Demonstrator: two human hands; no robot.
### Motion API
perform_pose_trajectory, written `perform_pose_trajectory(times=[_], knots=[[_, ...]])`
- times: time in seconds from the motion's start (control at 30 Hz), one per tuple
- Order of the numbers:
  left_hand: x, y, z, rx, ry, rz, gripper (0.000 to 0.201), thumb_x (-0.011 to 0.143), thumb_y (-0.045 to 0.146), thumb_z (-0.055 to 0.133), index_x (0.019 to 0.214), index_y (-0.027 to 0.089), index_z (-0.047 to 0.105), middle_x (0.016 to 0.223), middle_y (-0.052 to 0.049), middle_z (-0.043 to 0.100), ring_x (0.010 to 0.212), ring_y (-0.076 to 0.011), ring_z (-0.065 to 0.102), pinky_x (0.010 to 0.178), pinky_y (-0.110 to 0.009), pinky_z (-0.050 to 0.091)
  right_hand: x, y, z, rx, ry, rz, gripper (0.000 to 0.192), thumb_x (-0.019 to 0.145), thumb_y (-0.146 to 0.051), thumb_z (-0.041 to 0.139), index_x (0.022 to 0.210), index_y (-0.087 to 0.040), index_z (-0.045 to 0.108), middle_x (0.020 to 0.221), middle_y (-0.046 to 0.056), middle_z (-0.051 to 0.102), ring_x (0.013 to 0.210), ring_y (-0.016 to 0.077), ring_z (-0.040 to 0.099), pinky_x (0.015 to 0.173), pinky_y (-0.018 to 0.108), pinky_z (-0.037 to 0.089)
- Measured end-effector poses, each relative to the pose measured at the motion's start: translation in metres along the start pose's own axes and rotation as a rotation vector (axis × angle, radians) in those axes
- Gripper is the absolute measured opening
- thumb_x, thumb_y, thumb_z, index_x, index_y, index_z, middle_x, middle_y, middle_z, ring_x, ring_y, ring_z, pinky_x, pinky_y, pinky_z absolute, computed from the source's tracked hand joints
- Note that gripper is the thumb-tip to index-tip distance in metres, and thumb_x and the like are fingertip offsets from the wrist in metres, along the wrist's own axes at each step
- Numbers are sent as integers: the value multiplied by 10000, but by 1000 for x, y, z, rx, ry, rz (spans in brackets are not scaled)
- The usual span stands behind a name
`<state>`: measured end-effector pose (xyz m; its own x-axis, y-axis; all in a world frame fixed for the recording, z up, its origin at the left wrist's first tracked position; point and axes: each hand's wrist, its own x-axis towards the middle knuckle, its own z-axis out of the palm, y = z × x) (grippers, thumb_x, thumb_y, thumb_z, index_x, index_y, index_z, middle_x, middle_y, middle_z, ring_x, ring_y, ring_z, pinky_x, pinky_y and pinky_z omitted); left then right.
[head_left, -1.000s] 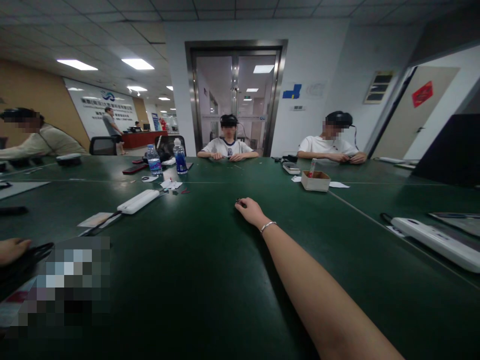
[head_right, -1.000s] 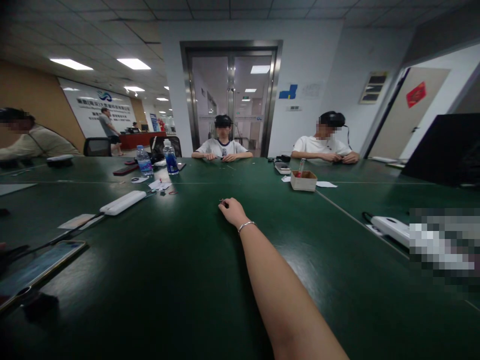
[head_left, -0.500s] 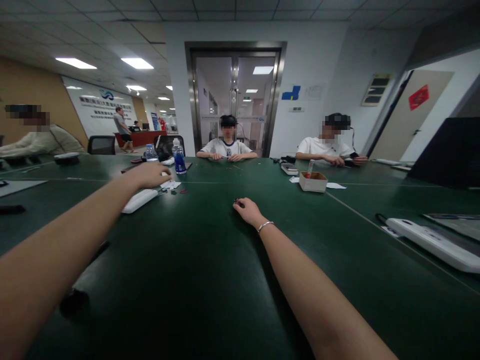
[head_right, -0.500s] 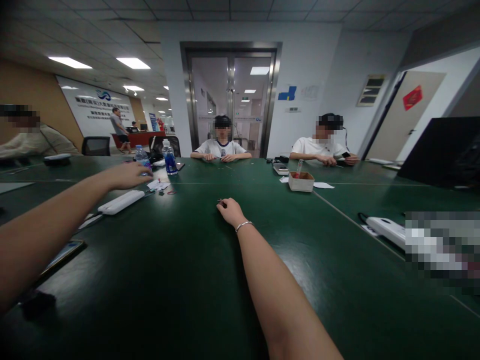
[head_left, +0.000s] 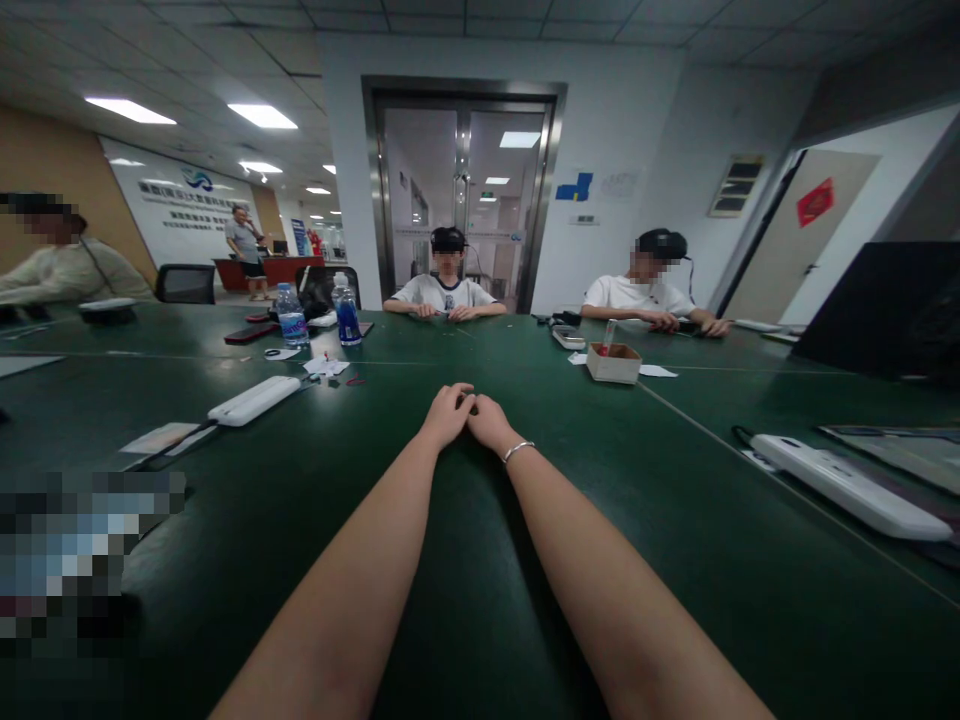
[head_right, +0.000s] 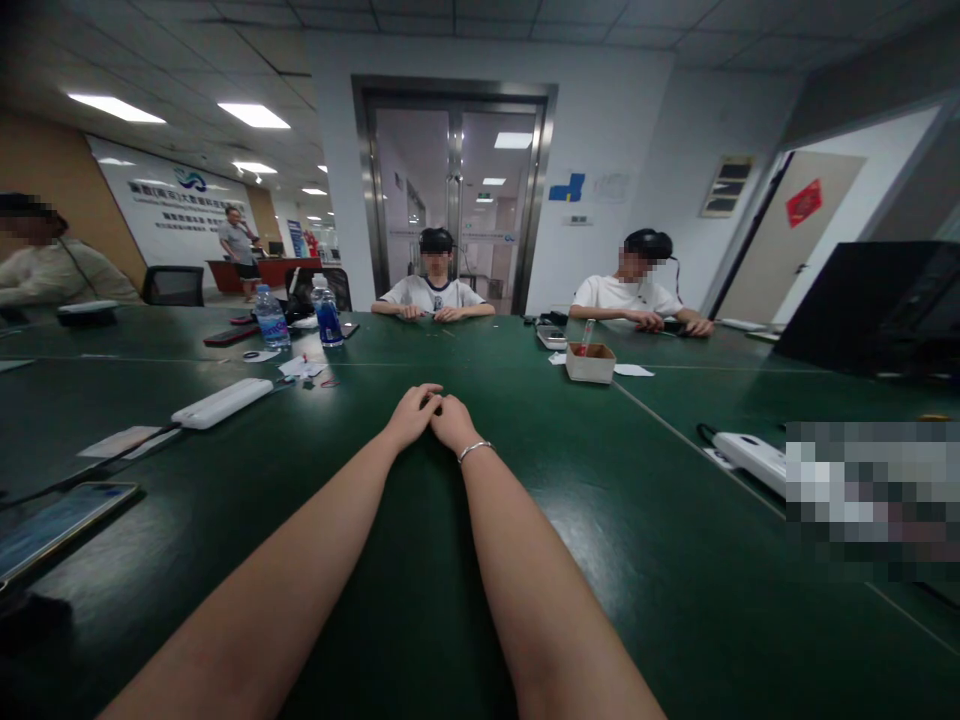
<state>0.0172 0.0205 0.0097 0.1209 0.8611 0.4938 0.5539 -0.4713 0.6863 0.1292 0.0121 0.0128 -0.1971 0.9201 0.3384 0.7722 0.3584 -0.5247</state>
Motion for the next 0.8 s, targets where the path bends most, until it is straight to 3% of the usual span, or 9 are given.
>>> perform_pose_trajectory(times=[0.17, 0.33, 0.57, 0.67, 0.8], knots=[[-4, -17, -6, -146, -54, -59, 186, 772, 259, 571, 934, 184, 623, 953, -67, 621, 874, -158, 593, 820, -295, 477, 1, 3, 2, -80, -14, -2, 193, 787, -226, 595, 919, -116, 684, 912, 119, 621, 847, 208, 578, 728, 246, 420], [-6, -13, -10, -189, -67, -75, 139, 762, 243, 585, 880, 187, 632, 905, -54, 661, 825, -161, 619, 773, -296, 501, -1, 2, -1, -47, 1, 53, 188, 717, -269, 678, 831, -120, 691, 826, 93, 641, 777, 196, 586, 657, 233, 420], [-7, -11, -14, -217, 2, -77, 151, 765, 219, 579, 903, 198, 635, 928, -51, 666, 819, -158, 625, 755, -284, 502, -3, 5, -2, 133, 112, -23, 144, 761, -208, 621, 887, -167, 677, 805, 33, 671, 742, 152, 602, 658, 222, 438], [-5, -13, -13, -223, -5, -96, 153, 750, 215, 597, 895, 191, 641, 910, -52, 667, 797, -158, 625, 742, -285, 501, -1, 10, 2, 232, 137, 44, 145, 722, -192, 654, 862, -159, 668, 742, 27, 658, 652, 142, 605, 590, 221, 454], [-3, -18, -11, -230, 7, -118, 145, 738, 208, 606, 871, 178, 656, 860, -55, 678, 798, -161, 625, 749, -284, 491, 2, 14, 2, 558, 63, 188, 230, 696, -93, 664, 922, -115, 625, 625, -3, 609, 454, 92, 552, 450, 188, 446]])
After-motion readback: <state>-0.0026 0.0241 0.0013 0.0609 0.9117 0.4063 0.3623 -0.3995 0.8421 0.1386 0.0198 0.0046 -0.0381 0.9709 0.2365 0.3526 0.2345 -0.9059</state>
